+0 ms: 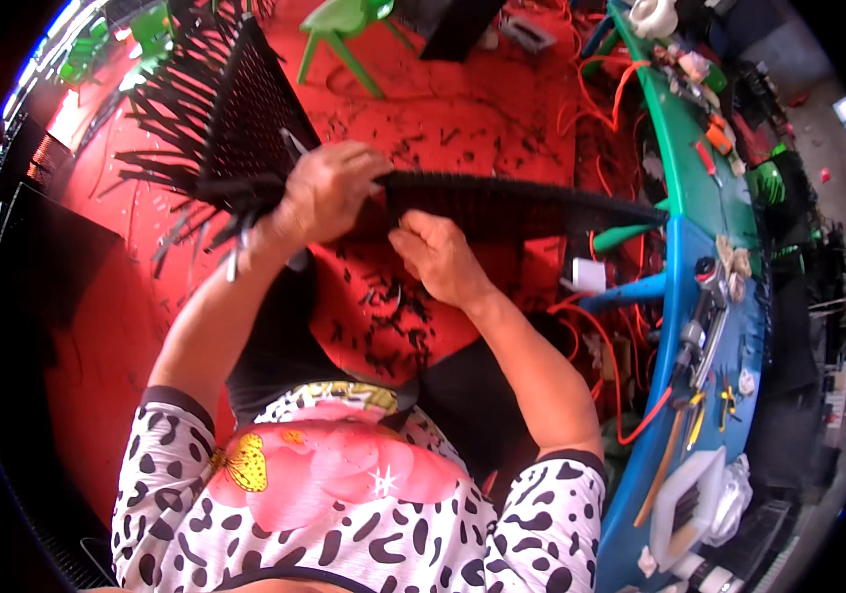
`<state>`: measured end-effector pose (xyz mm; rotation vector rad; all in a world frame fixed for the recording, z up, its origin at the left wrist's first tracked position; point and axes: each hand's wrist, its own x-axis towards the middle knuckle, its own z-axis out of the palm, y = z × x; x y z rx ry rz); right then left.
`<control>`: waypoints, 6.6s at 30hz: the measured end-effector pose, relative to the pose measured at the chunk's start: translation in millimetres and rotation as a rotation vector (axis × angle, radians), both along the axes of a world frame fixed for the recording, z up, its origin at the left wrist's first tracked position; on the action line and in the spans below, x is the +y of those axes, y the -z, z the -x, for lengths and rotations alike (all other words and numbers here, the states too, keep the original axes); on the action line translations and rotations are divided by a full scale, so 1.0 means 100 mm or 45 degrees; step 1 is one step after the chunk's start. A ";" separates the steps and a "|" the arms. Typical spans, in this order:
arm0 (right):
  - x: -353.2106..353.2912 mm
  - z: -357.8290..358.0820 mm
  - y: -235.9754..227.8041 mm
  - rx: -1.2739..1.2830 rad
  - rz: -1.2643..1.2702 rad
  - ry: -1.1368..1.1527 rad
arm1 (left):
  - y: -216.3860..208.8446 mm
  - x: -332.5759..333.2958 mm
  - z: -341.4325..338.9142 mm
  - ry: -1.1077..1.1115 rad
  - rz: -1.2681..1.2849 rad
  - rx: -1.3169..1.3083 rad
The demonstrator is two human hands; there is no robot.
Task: The person assembles a wicker chair by using a nail gun to secure plastic strips, cutting excess material with pliers, hammering components, and threading strips through the frame by hand.
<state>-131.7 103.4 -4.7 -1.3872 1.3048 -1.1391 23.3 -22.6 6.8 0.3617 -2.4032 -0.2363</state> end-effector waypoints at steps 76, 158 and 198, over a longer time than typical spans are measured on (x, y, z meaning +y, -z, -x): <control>-0.19 -0.03 -0.07 1.330 0.667 0.655 | -0.24 0.11 0.09 -0.174 -0.765 -0.055; 1.00 -0.21 -1.13 -0.039 -0.444 0.251 | -0.01 -0.07 0.30 -0.053 -0.760 -0.137; 0.98 -0.58 -1.22 0.019 -0.493 0.530 | -0.01 -0.01 0.48 -0.107 -0.890 -0.082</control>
